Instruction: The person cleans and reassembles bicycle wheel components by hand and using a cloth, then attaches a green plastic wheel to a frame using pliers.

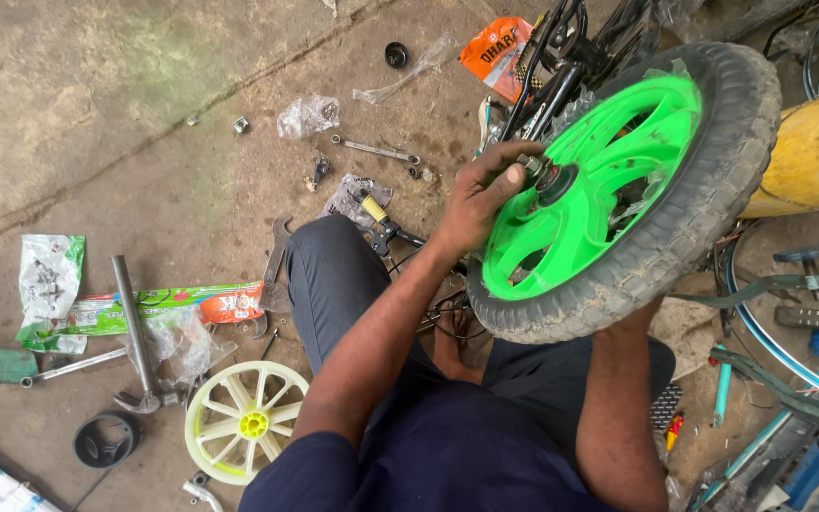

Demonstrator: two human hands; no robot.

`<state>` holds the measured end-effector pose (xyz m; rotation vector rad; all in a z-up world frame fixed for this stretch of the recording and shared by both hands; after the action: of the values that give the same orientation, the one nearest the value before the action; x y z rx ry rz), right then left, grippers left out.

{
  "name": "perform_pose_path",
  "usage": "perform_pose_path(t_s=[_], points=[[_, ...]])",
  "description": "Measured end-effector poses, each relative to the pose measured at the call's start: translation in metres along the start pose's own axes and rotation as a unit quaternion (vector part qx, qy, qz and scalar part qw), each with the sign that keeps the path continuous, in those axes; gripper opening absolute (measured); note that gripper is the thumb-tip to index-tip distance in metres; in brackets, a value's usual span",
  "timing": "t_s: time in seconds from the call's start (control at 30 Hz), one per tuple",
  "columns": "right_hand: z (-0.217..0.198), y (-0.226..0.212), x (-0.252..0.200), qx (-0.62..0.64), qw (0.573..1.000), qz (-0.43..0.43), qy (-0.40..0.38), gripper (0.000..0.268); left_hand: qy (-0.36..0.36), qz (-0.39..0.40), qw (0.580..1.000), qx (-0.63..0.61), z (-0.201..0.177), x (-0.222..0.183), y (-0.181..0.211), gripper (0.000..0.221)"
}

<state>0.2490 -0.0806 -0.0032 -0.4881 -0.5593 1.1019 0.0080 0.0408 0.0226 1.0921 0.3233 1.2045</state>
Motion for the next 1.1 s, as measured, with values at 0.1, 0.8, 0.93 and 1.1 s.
perform_pose_path(t_s=[0.1,0.8,0.93,1.1], points=[[0.013,0.003,0.012,-0.008,1.000,0.001,-0.016,0.042,-0.007,0.053,0.995,0.083,0.002,0.007,0.009,0.039],[0.068,-0.006,0.022,-0.107,0.993,0.021,-0.049,0.046,0.011,0.112,0.982,0.149,0.004,0.006,0.009,0.044],[0.067,-0.004,0.025,-0.121,0.991,0.029,-0.045,0.046,0.033,0.066,0.985,0.157,0.003,0.007,0.009,0.045],[0.075,-0.002,0.016,-0.145,0.989,0.037,-0.013,0.047,0.084,0.085,0.987,0.108,0.011,0.007,-0.006,0.047]])
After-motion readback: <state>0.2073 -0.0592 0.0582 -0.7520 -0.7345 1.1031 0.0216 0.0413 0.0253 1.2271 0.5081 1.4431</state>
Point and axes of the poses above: each hand's wrist, its own x-axis towards the middle knuckle, its own z-axis out of the palm, y = z × x, the point moved 5 cm from there along x, towards the middle knuckle, and after that the axes turned 8 degrees about -z, right-handed, at the moved point
